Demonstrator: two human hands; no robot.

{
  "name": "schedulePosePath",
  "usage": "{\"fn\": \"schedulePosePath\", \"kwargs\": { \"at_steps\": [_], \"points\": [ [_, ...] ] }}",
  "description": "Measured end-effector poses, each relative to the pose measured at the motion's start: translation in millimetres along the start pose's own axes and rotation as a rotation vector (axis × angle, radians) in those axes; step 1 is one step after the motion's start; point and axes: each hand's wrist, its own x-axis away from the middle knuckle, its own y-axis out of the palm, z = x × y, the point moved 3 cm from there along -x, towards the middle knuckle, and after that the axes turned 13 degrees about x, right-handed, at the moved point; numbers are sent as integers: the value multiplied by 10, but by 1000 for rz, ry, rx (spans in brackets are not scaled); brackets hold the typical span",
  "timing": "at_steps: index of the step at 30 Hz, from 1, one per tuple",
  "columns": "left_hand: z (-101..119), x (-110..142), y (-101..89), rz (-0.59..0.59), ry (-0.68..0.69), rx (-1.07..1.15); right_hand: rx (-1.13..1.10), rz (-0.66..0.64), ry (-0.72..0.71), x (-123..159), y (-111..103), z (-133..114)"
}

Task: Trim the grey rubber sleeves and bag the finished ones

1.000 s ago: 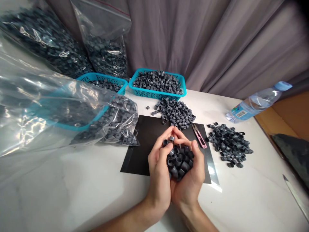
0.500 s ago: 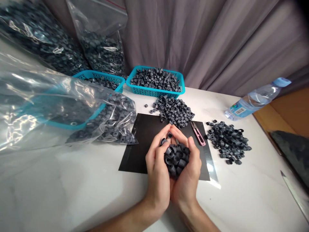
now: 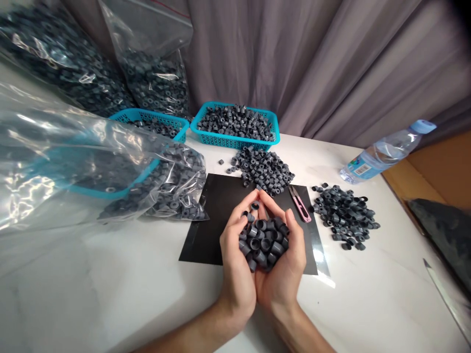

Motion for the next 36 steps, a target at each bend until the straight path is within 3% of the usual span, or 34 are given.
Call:
{"fn": "schedulePosePath", "kwargs": {
  "at_steps": [3,9,14,20,24,28,32,36],
  "points": [
    [14,2,13,-11,15,8,-37,-19,-4,2,13,-11],
    [60,-8,20,-41,56,-206,2,-67,-33,-6,-16,-9],
    [27,-16,-11,42,23,-111,-49,-64,15,-17,-19,11],
    [5,-27,27,39,-56,120,-39,-29,19,-23,3,22],
    [18,-18,61,41,-53,154,6,-34,-7,-32,-6,32],
    [-12,8,3,-5,-42,91,255,-51,-162,-24,-45,-11],
    [-99,-7,-204,113,-76,-64,690,-119,-395,10,-12,-43],
    [-143,-21,-306,157,-153,-88,799,-156,-365,18,27,38]
  ]
}}
